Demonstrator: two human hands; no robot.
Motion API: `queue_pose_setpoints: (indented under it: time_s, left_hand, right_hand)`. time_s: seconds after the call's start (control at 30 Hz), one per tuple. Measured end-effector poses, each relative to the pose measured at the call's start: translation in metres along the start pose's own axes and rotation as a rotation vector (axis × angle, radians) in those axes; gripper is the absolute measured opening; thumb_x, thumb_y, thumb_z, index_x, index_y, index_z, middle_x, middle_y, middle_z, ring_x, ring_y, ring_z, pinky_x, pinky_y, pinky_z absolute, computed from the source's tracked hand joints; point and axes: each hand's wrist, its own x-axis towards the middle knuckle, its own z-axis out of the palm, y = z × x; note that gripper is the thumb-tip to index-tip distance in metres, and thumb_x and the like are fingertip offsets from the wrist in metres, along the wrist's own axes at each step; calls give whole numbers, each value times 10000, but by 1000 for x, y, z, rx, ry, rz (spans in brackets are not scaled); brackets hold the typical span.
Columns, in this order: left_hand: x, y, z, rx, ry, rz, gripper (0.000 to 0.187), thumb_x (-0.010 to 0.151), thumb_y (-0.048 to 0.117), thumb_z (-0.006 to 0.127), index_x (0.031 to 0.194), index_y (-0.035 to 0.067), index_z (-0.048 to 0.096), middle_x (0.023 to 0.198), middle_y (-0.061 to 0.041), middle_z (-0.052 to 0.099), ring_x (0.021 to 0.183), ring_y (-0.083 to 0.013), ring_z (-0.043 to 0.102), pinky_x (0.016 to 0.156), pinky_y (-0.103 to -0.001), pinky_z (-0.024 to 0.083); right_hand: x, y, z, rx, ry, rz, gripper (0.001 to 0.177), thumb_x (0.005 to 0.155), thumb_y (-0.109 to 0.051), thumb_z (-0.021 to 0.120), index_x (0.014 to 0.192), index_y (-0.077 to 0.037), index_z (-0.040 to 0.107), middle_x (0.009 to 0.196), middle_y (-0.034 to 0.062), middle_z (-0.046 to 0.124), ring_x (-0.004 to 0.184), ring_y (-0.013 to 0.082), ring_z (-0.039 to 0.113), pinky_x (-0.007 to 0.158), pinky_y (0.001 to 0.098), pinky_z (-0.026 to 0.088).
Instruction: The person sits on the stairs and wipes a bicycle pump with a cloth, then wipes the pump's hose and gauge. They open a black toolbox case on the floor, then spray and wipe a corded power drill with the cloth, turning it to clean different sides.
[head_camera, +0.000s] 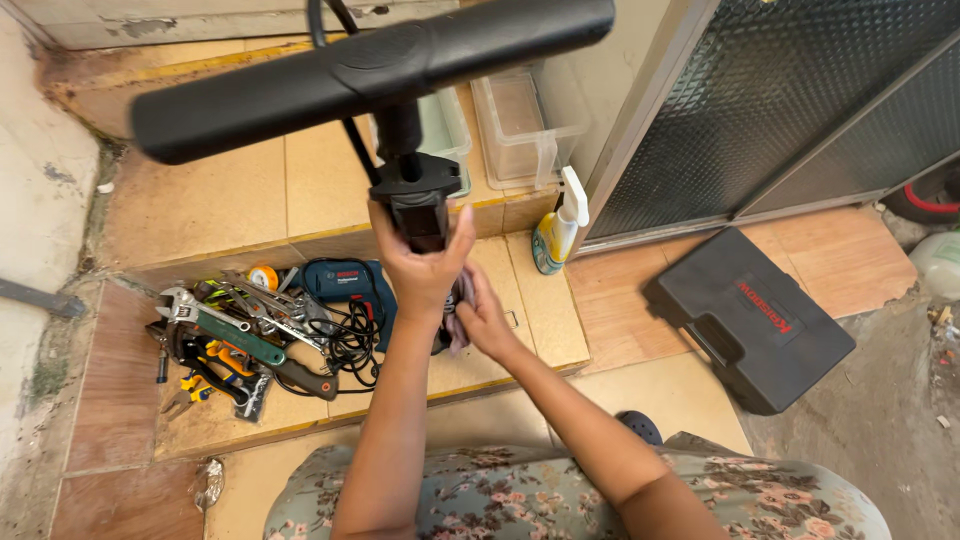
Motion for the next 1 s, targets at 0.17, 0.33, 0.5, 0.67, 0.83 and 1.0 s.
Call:
queue_pose_setpoints:
  time_s: [0.17, 0.33, 0.5, 0.67, 0.83, 1.0]
  left_hand:
    - [-15, -34, -2, 58, 63, 2, 359, 915, 24, 801, 1185, 10, 566, 1027, -16, 643, 879, -77, 619, 791, -236, 535]
    - [-18, -43, -8, 51, 80, -49, 375, 909, 12, 796, 1182, 10, 539, 999, -15, 636, 838, -70, 613, 750, -225, 522]
    - [-28, -40, -11, 63, 87, -63, 403, 901, -1, 801, 1180, 9, 511, 988, -10, 619, 816, -64, 601, 726, -224, 523]
    - [-32, -41, -2, 96, 129, -32, 389, 894, -6, 804, 1166, 1, 526, 997, -18, 636, 842, -72, 610, 766, -226, 529]
    - [-24, -38, -3, 89, 128, -6, 390, 899, 12, 798, 1182, -8, 532, 1038, -24, 638, 889, -72, 614, 796, -222, 523]
    - [-24, -37, -3, 103, 120, -25, 367, 900, 33, 805, 1171, -7, 561, 1015, -27, 664, 865, -74, 631, 788, -230, 540]
  right_hand:
    - [-55, 93, 5, -400, -73, 62, 866, 744, 181, 494, 1553, 0, 243, 1523, 313, 375, 1447, 439, 298, 1183, 460, 240]
    - [-65, 173, -41, -989, -257, -229, 604, 866, -7, 549, 1464, -66, 481, 1482, 153, 554, 1367, 331, 512, 1144, 427, 415]
    - [-56, 186, -114, -1285, -244, -65, 531, 903, -161, 569, 1420, -51, 526, 1444, 127, 568, 1298, 326, 545, 996, 448, 495]
    - [-77, 164, -38, -1229, -185, 144, 588, 894, -128, 534, 1473, -45, 471, 1496, 180, 470, 1312, 372, 495, 934, 478, 509]
    - [-73, 153, -38, -1149, -395, 218, 588, 909, -86, 472, 1496, -66, 429, 1551, 194, 379, 1389, 395, 439, 893, 493, 524]
    - [-83, 167, -98, -1396, -114, 229, 584, 879, -100, 506, 1457, -16, 475, 1512, 146, 461, 1237, 369, 547, 894, 447, 540]
